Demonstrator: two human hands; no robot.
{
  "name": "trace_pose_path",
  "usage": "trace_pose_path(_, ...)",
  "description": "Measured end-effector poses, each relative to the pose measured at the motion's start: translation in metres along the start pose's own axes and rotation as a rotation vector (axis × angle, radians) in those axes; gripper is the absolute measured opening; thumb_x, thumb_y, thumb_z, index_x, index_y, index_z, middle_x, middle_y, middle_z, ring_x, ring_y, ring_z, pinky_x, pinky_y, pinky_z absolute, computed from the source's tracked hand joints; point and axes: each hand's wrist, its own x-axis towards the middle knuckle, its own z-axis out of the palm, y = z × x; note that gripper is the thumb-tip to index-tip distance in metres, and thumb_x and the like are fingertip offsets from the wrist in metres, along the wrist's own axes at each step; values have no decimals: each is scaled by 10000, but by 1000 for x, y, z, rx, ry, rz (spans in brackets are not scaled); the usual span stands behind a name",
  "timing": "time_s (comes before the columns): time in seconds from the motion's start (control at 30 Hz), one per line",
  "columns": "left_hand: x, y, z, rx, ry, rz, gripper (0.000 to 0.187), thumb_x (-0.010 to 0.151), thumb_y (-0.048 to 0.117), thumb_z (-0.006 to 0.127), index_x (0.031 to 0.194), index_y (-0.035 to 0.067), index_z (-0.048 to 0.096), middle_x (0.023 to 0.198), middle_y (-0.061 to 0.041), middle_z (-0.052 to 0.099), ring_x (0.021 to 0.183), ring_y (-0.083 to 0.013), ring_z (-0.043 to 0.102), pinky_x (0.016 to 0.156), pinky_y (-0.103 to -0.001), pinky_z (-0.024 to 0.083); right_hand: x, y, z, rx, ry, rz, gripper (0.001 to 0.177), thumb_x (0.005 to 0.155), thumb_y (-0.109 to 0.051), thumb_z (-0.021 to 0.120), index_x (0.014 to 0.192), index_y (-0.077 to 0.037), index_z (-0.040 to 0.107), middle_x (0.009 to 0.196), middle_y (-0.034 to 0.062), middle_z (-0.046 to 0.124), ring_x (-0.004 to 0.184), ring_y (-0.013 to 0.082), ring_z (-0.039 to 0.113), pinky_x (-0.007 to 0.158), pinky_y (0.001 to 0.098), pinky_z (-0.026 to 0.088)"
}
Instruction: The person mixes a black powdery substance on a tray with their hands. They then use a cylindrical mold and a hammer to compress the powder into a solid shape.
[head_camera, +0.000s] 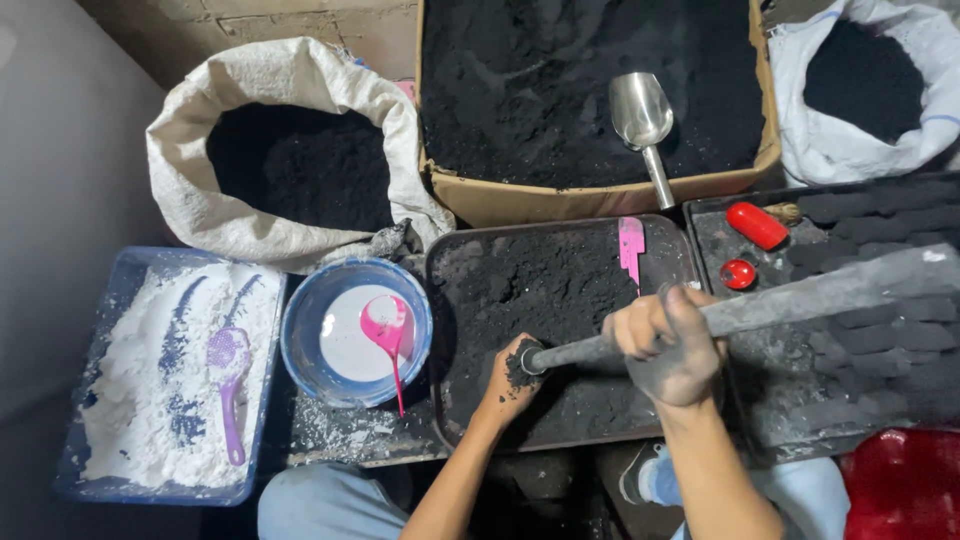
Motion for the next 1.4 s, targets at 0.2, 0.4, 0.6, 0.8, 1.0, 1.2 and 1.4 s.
trace_pose_path(0.2,1,6,1,14,7,6,75,692,24,605,727,63,552,600,-132,543,622,-249,553,601,-324,450,-2,13,9,-112,-80,6,408,854,-71,378,472,-140,250,339,9,210,282,80,167,283,177,196)
trace_pose_path(0.4,1,-1,1,6,20,-16,74,713,41,610,710,60,539,584,-122,530,599,-204,523,563,-307,427,-3,22,14,-156,-121,2,406,819,-83,440,440,-110,296,312,27,246,258,96,212,273,192,221)
trace_pose_path(0.6,1,9,0,37,8,-17,78,716,48,601,720,60,524,589,-131,525,595,-216,523,560,-325,429,23,-21,53,-242,-242,-12,337,779,-150,516,479,-59,394,349,43,358,291,110,347,306,181,316)
trace_pose_path(0.8,1,-4,0,30,-24,-46,83,716,58,602,756,54,530,618,-153,523,619,-269,531,585,-350,437,31,-36,71,-233,-282,81,370,751,-202,565,466,-27,406,344,53,356,297,107,354,290,183,345)
trace_pose_path(1.0,1,6,0,78,-17,-78,96,704,47,608,738,41,518,610,-152,529,627,-283,548,578,-348,448,27,-22,55,-104,-286,125,472,870,-207,452,432,-92,318,320,18,251,299,68,195,256,158,231)
trace_pose_path(1.2,2,28,-4,67,-18,-93,127,681,69,649,758,53,548,632,-157,557,670,-309,579,621,-361,472,30,-11,51,-131,-300,72,449,874,-178,420,441,-113,319,324,-3,240,293,54,171,242,159,198)
trace_pose_path(1.4,5,25,0,68,4,-56,218,633,120,733,773,85,570,657,-132,586,690,-297,604,634,-355,486,23,-3,42,-103,-256,56,473,837,-161,469,403,-95,292,304,6,215,293,65,166,240,148,217)
